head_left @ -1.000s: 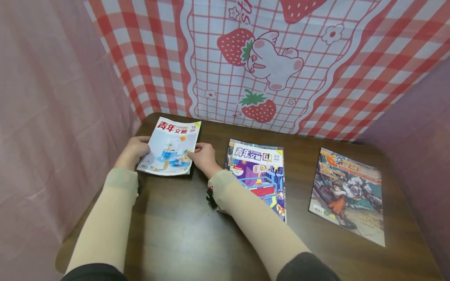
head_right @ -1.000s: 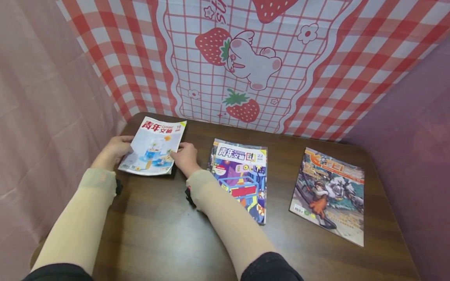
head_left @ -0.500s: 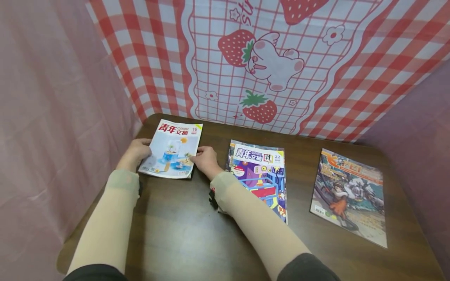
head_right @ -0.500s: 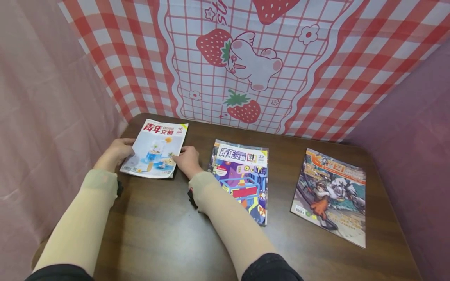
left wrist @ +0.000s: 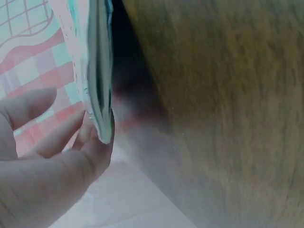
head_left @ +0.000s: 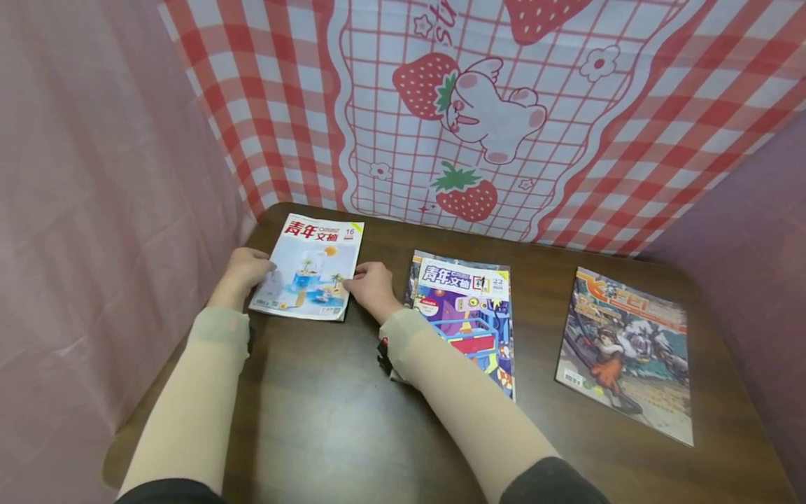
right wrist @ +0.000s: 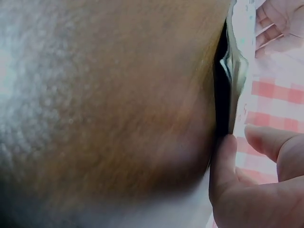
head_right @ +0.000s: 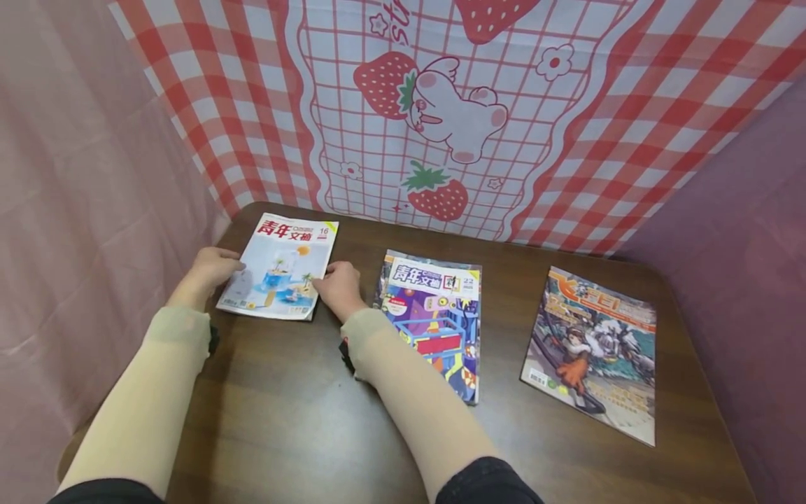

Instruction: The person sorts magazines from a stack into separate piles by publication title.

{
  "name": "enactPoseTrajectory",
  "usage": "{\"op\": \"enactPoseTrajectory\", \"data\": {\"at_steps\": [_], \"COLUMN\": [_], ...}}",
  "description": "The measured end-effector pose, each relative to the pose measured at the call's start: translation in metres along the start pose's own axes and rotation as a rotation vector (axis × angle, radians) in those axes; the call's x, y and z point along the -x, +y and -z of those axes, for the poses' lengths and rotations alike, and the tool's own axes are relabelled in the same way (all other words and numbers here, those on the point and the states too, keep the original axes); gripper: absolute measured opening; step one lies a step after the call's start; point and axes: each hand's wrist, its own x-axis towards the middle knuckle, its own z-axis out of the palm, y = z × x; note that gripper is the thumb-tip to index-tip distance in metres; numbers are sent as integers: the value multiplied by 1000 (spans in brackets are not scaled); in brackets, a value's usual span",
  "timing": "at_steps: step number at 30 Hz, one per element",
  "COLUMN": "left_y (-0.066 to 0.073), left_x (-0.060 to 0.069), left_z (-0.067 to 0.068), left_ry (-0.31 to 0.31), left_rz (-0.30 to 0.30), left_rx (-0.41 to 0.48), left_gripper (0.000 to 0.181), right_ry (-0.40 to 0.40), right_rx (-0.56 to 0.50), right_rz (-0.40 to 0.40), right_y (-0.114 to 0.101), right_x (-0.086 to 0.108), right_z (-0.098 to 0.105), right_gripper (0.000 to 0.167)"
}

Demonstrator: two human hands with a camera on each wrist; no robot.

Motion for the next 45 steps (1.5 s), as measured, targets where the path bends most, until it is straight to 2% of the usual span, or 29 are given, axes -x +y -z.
{"op": "enactPoseTrajectory", "data": {"at_steps": [3, 6, 11, 16, 20, 29, 34, 45], "left_y": [-1, -2, 5, 24, 36, 44, 53, 69], "left_x": [3, 6, 13, 26, 37, 58, 69, 97], "left_z": [2, 3, 0, -6, -11, -30, -39, -66], "left_ry": [71, 98, 80, 62, 54, 93, 105, 35], "left_rz": [-35, -65, -61, -77, -116, -242, -294, -395], "left_rx": [-43, -67, -11, 103, 148, 120, 152, 221], "left_gripper": [48, 45, 44, 43, 45, 49, 48, 45], "right_ry": [12, 23, 28, 32, 47, 88, 115, 160], "right_rx": [20, 14, -12, -61, -92, -181, -249, -298], "right_rz": [14, 22, 22, 27, 47, 66, 90, 167], "right_y": [0, 0, -2, -5, -8, -6, -9, -4], "right_x": [1, 2, 6, 11, 15, 26, 36, 67], "right_z": [2, 5, 10, 15, 21, 42, 55, 93], "right_gripper": [28, 26, 29, 36, 37, 40, 37, 34]}}
